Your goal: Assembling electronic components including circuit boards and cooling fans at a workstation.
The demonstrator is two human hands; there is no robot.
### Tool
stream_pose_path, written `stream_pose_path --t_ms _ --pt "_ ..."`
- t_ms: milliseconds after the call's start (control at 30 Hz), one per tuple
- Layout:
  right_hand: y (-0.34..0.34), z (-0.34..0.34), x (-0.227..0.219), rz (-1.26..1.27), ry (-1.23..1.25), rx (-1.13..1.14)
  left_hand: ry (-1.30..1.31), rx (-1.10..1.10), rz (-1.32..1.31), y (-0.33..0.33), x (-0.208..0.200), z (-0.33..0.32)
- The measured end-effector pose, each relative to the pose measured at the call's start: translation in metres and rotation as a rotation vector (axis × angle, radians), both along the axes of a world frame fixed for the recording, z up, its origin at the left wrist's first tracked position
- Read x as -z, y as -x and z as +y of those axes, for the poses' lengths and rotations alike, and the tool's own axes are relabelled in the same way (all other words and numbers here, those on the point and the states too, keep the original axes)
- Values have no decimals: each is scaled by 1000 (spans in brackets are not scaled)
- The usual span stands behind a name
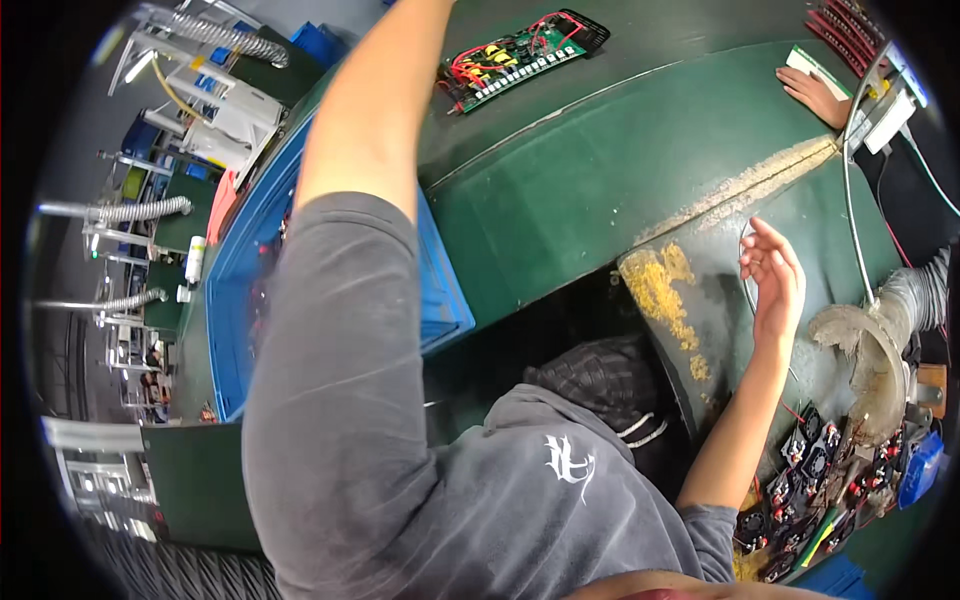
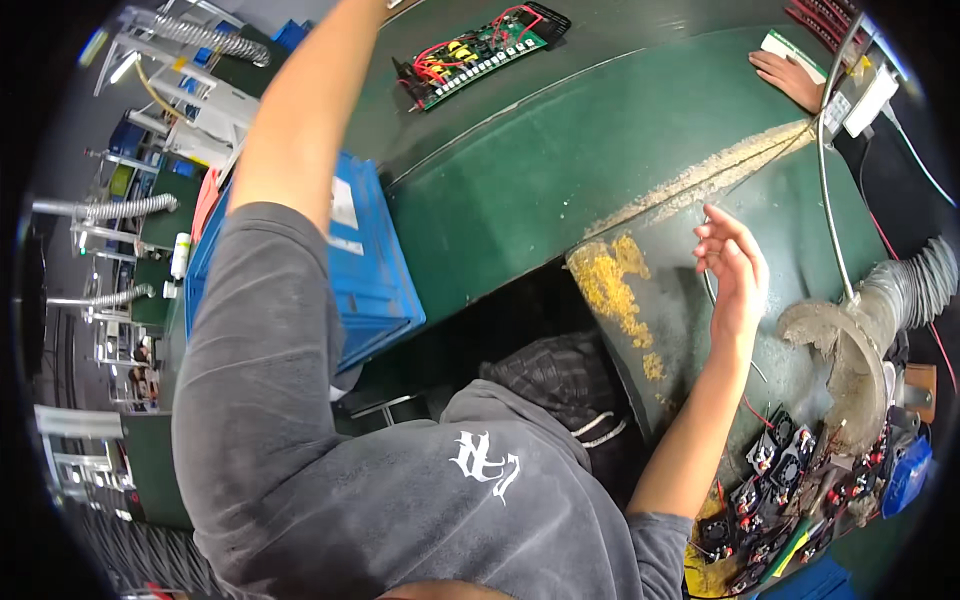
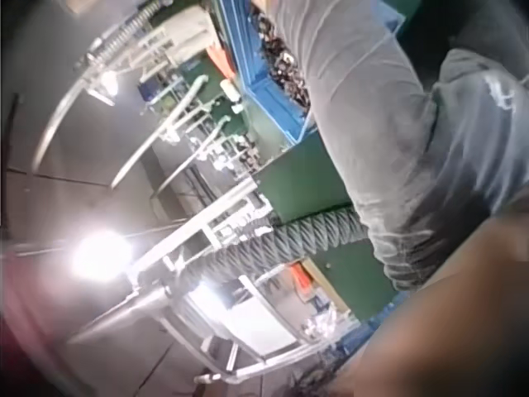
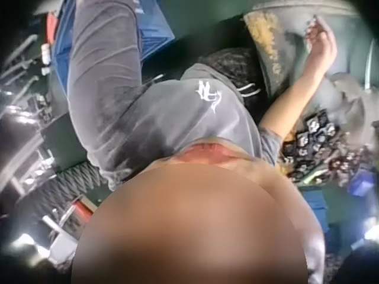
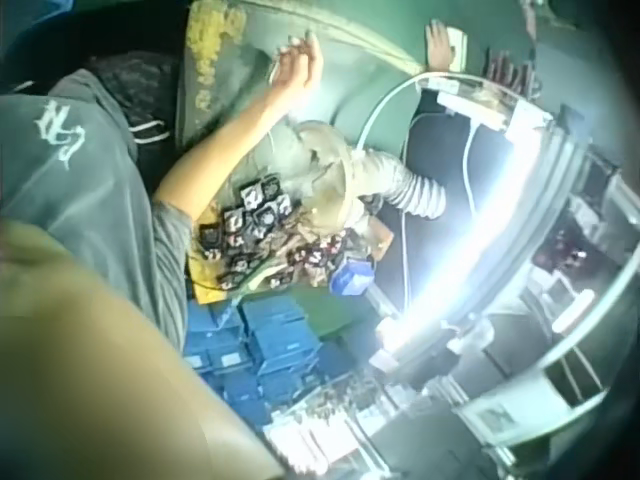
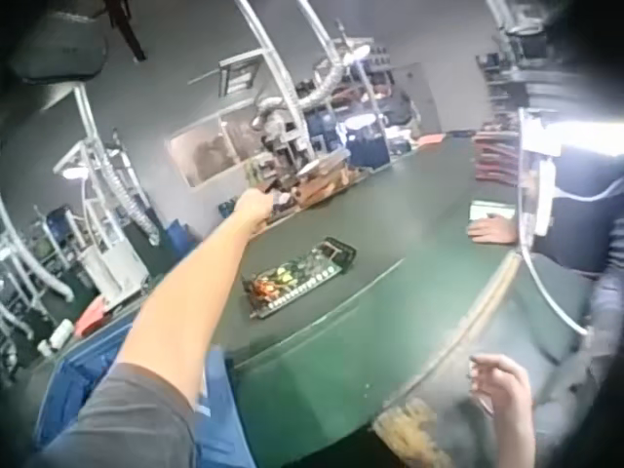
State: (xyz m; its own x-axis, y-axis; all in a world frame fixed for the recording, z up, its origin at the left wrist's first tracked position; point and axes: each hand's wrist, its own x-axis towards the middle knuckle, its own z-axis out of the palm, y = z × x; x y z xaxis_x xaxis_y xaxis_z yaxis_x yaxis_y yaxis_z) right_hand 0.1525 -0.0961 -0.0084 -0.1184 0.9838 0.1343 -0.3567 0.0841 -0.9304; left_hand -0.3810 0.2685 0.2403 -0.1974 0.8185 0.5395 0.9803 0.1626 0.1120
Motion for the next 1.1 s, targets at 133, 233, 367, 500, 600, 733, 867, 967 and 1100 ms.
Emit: stream_pose_path --t_ms 133,233,367,500,600,733,867,967,1100 --pt "-36 -8 9 -116 54 205 146 569 394 -150 -67 -132" --pt "-25 -1 -5 -64 -42 142 469 816 45 -93 -154 -227" --pt "-24 -14 -31 -129 -109 179 586 381 84 -44 -160 -320" --pt "-8 -54 -91 -257 -391 208 669 582 266 -28 -107 -399" --pt "1 -102 -142 -433 -611 200 797 201 286 -22 -81 -463" --pt "7 -134 -141 -458 -726 217 739 62 149 128 -7 -446" --pt "-2 -135 -118 -480 -530 93 591 180 529 247 86 -454" --pt "18 -123 -93 -540 -512 238 650 262 475 239 116 -409" --pt "23 -121 -78 -467 -484 203 679 305 353 211 134 -370"
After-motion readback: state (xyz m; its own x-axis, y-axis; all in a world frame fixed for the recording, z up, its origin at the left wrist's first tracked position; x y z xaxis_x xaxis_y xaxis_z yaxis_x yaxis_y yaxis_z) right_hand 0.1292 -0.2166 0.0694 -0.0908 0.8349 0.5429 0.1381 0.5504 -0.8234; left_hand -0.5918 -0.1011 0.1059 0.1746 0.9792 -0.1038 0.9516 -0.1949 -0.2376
